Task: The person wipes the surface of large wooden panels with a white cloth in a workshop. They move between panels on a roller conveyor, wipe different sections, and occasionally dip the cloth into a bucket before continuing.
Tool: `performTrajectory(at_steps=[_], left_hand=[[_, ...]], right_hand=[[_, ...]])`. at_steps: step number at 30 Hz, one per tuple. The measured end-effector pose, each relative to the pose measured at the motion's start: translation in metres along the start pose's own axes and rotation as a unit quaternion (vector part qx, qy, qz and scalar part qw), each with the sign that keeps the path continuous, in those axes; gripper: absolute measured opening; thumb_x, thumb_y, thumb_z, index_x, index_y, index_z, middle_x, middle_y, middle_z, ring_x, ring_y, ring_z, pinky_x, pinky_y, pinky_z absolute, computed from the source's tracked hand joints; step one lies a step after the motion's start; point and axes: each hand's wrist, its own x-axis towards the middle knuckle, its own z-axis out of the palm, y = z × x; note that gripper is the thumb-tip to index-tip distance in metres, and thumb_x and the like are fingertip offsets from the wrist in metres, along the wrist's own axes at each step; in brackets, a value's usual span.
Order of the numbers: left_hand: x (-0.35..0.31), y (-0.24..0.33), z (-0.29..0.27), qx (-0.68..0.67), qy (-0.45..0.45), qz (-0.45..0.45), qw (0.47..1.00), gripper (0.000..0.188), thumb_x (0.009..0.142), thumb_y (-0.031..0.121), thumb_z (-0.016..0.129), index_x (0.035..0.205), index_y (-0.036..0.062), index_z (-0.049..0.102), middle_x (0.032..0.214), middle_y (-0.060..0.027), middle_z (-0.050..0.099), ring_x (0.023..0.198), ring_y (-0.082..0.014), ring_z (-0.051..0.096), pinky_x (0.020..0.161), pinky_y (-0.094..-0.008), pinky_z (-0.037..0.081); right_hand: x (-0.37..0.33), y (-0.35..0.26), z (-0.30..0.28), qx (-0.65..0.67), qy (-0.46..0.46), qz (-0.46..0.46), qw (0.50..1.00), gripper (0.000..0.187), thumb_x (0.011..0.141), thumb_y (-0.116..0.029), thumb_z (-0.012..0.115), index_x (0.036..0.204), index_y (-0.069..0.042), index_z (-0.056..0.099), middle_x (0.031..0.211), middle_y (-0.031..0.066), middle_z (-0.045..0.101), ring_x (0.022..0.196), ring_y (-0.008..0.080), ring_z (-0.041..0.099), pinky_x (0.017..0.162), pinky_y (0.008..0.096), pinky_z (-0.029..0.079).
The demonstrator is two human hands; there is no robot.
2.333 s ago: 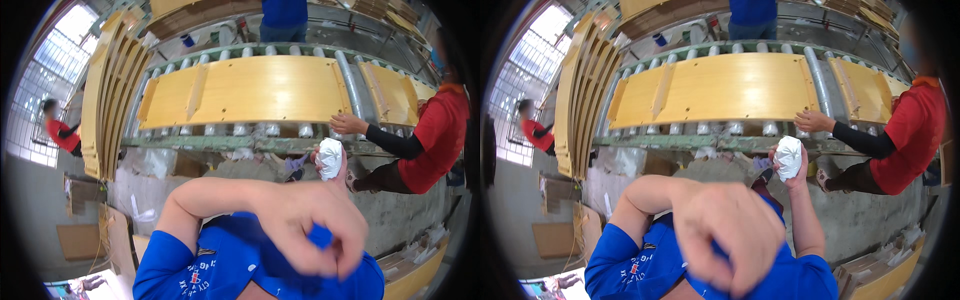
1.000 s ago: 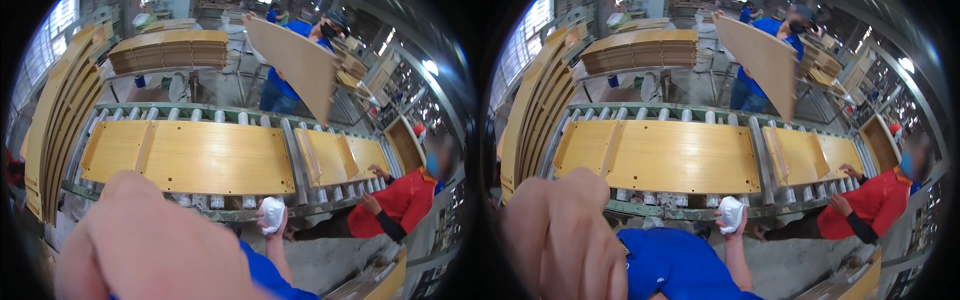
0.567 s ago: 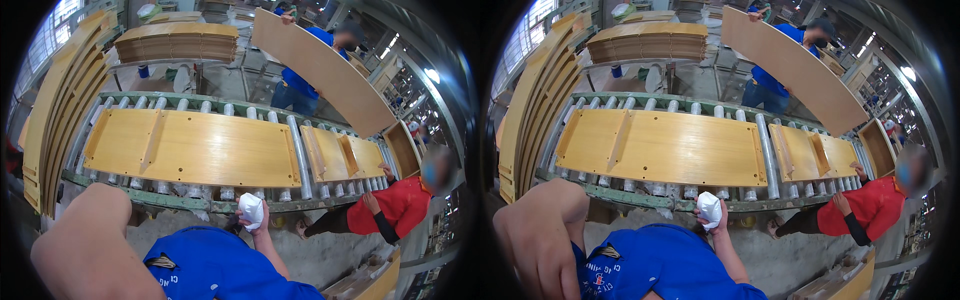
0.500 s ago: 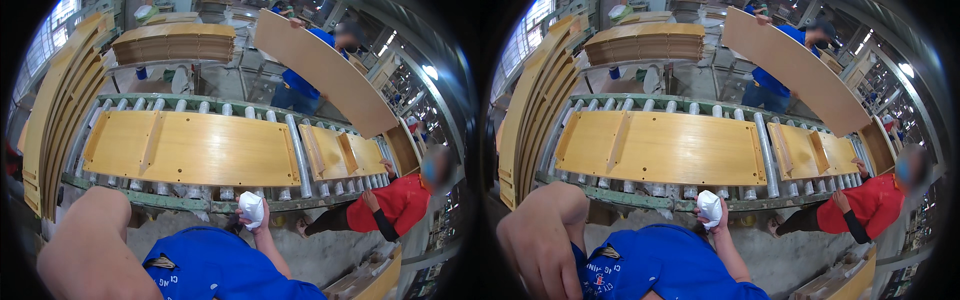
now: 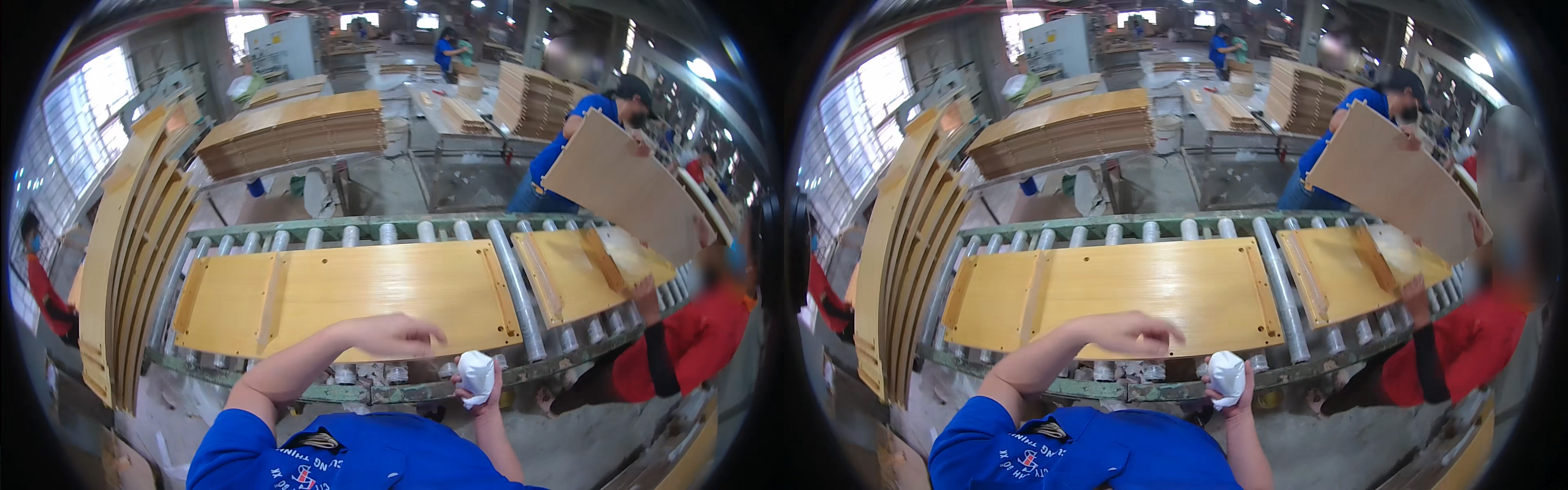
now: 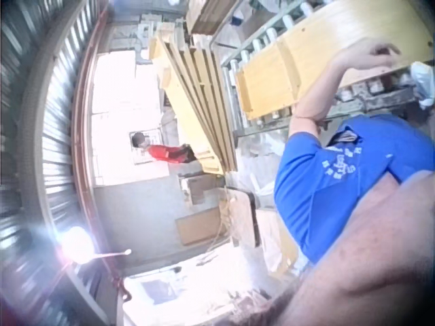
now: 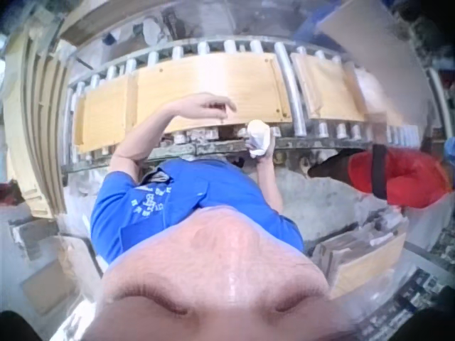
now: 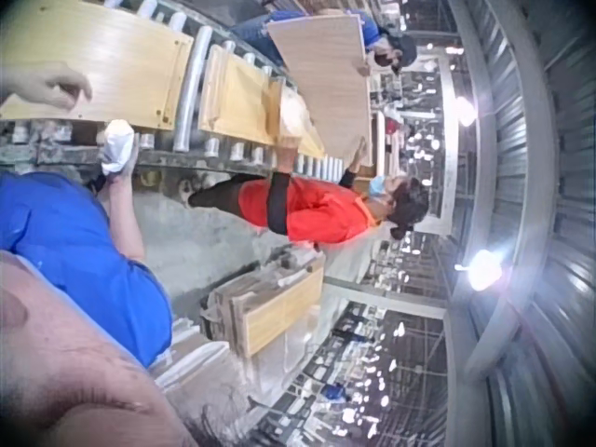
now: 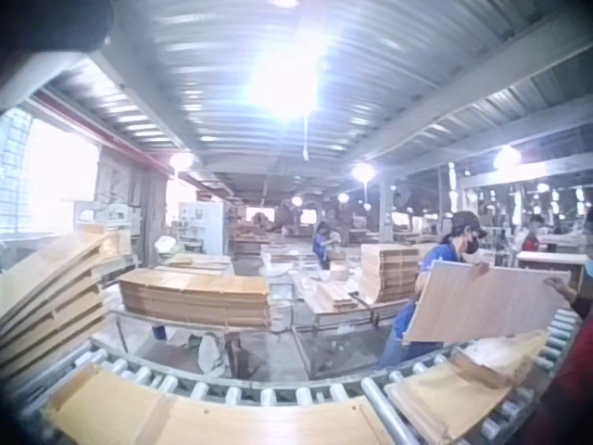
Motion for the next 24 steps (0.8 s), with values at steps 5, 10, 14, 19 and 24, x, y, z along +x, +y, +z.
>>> performTrajectory(at_steps=[5, 10, 14, 19, 24], left_hand=[[0.088, -0.154, -0.005, 0.177, 0.085, -0.168, 0.966, 0.045, 0.087, 0.036, 0.053, 0.122, 0.0073, 0.052, 0.114, -0.0151, 0.057, 0.107, -0.0311, 0.052, 0.089, -0.0414, 0.043], [0.137, -0.231, 0.029, 0.384, 0.262, -0.282, 0.839, 0.05, 0.085, 0.035, 0.053, 0.129, 0.0124, 0.046, 0.135, -0.0137, 0.04, 0.125, -0.0368, 0.034, 0.104, -0.0494, 0.025], [0.147, -0.258, 0.054, 0.437, 0.372, -0.234, 0.785, 0.047, 0.086, 0.029, 0.05, 0.129, 0.0113, 0.046, 0.138, -0.0136, 0.038, 0.129, -0.0376, 0.029, 0.107, -0.0503, 0.019], [0.149, -0.258, 0.056, 0.401, 0.382, -0.226, 0.801, 0.044, 0.085, 0.026, 0.05, 0.126, 0.0099, 0.05, 0.136, -0.0138, 0.041, 0.13, -0.036, 0.029, 0.108, -0.0513, 0.019], [0.148, -0.261, 0.048, 0.394, 0.377, -0.232, 0.805, 0.044, 0.084, 0.024, 0.051, 0.125, 0.0092, 0.05, 0.135, -0.0142, 0.042, 0.13, -0.0364, 0.03, 0.107, -0.052, 0.02]], right_hand=[[0.003, -0.057, -0.012, 0.044, 0.014, -0.054, 0.997, 0.053, 0.087, -0.055, 0.046, 0.117, -0.012, 0.053, 0.106, 0.0128, 0.056, 0.085, 0.0337, 0.054, 0.043, 0.0294, 0.041], [-0.005, -0.112, -0.028, 0.101, -0.024, -0.106, 0.989, 0.055, 0.087, -0.055, 0.046, 0.122, -0.011, 0.05, 0.111, 0.0169, 0.053, 0.08, 0.0309, 0.05, 0.041, 0.0283, 0.041], [-0.009, -0.144, -0.048, 0.103, -0.02, -0.123, 0.987, 0.059, 0.087, -0.055, 0.047, 0.127, -0.012, 0.046, 0.118, 0.0198, 0.051, 0.078, 0.0303, 0.049, 0.04, 0.0278, 0.041], [0.011, -0.172, -0.06, 0.063, 0.051, -0.141, 0.987, 0.064, 0.084, -0.057, 0.05, 0.126, -0.009, 0.045, 0.122, 0.0162, 0.049, 0.082, 0.0295, 0.048, 0.041, 0.0272, 0.04], [0.063, -0.19, -0.058, 0.087, 0.008, -0.12, 0.989, 0.066, 0.085, -0.055, 0.049, 0.128, -0.005, 0.041, 0.122, 0.0184, 0.046, 0.081, 0.0317, 0.05, 0.038, 0.0266, 0.04]])
